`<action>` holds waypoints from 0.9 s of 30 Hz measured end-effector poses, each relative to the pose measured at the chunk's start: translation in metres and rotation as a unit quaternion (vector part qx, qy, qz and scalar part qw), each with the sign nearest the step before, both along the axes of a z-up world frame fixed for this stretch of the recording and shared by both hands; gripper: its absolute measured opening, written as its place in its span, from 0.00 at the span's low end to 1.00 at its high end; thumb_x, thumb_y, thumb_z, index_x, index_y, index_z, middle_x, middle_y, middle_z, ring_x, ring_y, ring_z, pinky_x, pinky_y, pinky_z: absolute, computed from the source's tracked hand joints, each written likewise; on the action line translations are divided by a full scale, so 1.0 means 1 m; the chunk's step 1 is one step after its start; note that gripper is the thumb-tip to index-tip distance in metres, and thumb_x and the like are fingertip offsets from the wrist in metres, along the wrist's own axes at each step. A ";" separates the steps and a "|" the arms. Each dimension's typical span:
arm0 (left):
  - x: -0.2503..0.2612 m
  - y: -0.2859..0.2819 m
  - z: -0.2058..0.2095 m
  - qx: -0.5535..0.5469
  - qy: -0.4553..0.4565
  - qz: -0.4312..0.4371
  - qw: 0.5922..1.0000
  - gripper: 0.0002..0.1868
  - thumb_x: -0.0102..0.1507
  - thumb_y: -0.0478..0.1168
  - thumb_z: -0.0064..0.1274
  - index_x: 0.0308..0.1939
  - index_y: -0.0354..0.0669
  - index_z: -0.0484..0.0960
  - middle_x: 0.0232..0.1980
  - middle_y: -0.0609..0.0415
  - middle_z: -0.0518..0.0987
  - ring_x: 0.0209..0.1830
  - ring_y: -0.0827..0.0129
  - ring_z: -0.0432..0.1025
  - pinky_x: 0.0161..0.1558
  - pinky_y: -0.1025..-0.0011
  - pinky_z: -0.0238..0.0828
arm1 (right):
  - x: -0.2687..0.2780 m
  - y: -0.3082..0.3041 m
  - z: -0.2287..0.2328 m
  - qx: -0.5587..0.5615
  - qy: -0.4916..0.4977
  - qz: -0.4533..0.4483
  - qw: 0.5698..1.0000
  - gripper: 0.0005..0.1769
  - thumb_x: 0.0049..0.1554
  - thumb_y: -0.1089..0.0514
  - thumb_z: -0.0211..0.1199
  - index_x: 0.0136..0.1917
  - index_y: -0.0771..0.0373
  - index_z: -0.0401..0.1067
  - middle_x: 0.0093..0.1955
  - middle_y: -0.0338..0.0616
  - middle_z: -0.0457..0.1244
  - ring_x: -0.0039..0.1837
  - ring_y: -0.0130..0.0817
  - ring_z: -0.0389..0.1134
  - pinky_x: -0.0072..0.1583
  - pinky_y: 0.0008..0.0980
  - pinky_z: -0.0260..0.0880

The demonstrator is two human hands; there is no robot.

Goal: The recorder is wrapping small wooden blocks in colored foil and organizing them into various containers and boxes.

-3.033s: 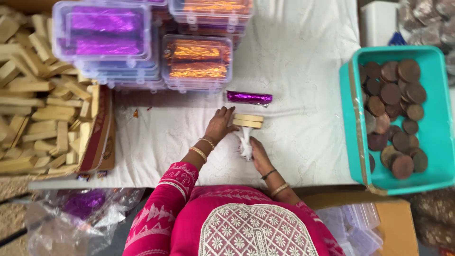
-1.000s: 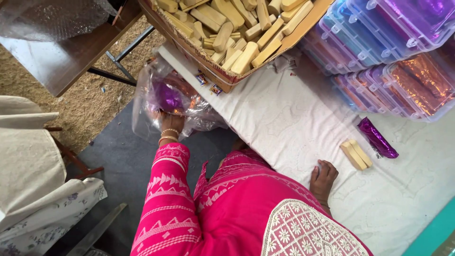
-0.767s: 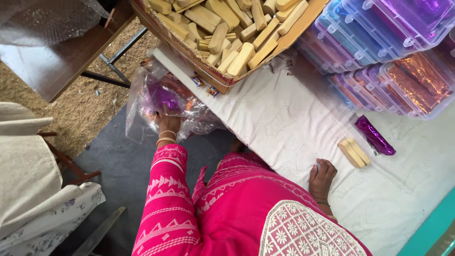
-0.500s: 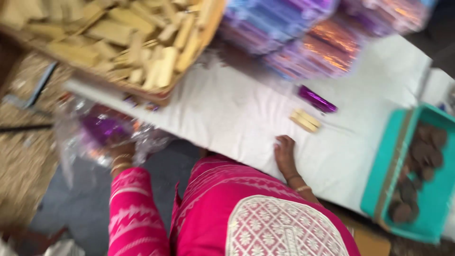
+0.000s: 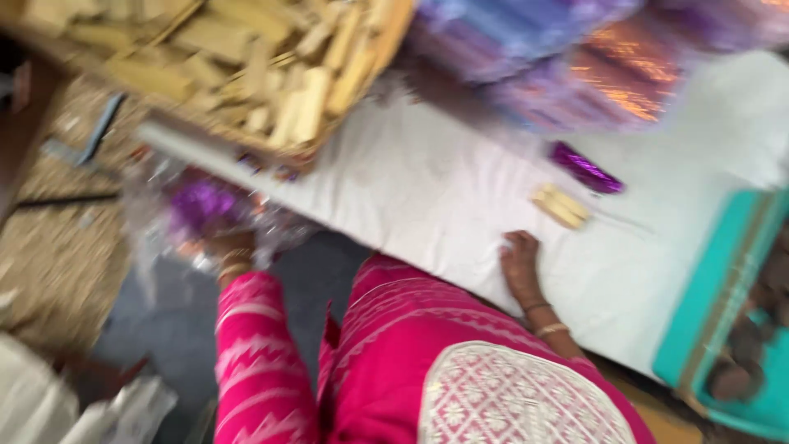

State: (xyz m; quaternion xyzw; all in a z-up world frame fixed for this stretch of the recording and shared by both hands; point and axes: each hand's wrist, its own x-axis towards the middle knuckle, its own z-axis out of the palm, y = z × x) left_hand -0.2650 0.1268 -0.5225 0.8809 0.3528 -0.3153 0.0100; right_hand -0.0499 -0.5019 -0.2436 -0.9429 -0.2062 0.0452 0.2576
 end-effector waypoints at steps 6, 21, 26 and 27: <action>0.022 -0.015 0.060 0.014 -0.089 0.065 0.994 0.36 0.63 0.62 0.43 0.73 0.52 0.67 0.79 0.44 0.57 0.78 0.40 0.45 0.67 0.31 0.35 | -0.005 0.014 0.020 -0.047 -0.001 0.017 0.999 0.18 0.61 0.65 0.58 0.65 0.67 0.64 0.67 0.57 0.53 0.70 0.56 0.53 0.72 0.51 0.55; 0.030 -0.019 0.133 -0.021 -0.119 0.127 0.985 0.30 0.63 0.56 0.47 0.68 0.51 0.74 0.74 0.47 0.66 0.78 0.43 0.49 0.75 0.34 0.27 | -0.003 0.011 0.012 -0.088 -0.028 0.034 0.995 0.16 0.65 0.62 0.54 0.65 0.67 0.62 0.67 0.55 0.52 0.70 0.53 0.50 0.72 0.52 0.53; -0.003 -0.008 0.090 0.013 -0.367 0.105 0.924 0.19 0.68 0.41 0.53 0.64 0.50 0.80 0.70 0.47 0.71 0.76 0.45 0.59 0.80 0.45 0.45 | -0.004 0.011 0.010 -0.085 -0.037 0.033 0.995 0.16 0.65 0.62 0.54 0.65 0.67 0.62 0.67 0.55 0.53 0.69 0.53 0.51 0.72 0.51 0.54; -0.007 -0.008 0.095 0.006 -0.466 0.108 0.878 0.17 0.70 0.38 0.53 0.63 0.46 0.81 0.69 0.44 0.72 0.75 0.44 0.61 0.79 0.49 0.52 | -0.004 0.011 0.011 -0.087 -0.038 0.030 0.995 0.16 0.65 0.62 0.54 0.65 0.67 0.63 0.67 0.55 0.53 0.69 0.53 0.51 0.71 0.51 0.54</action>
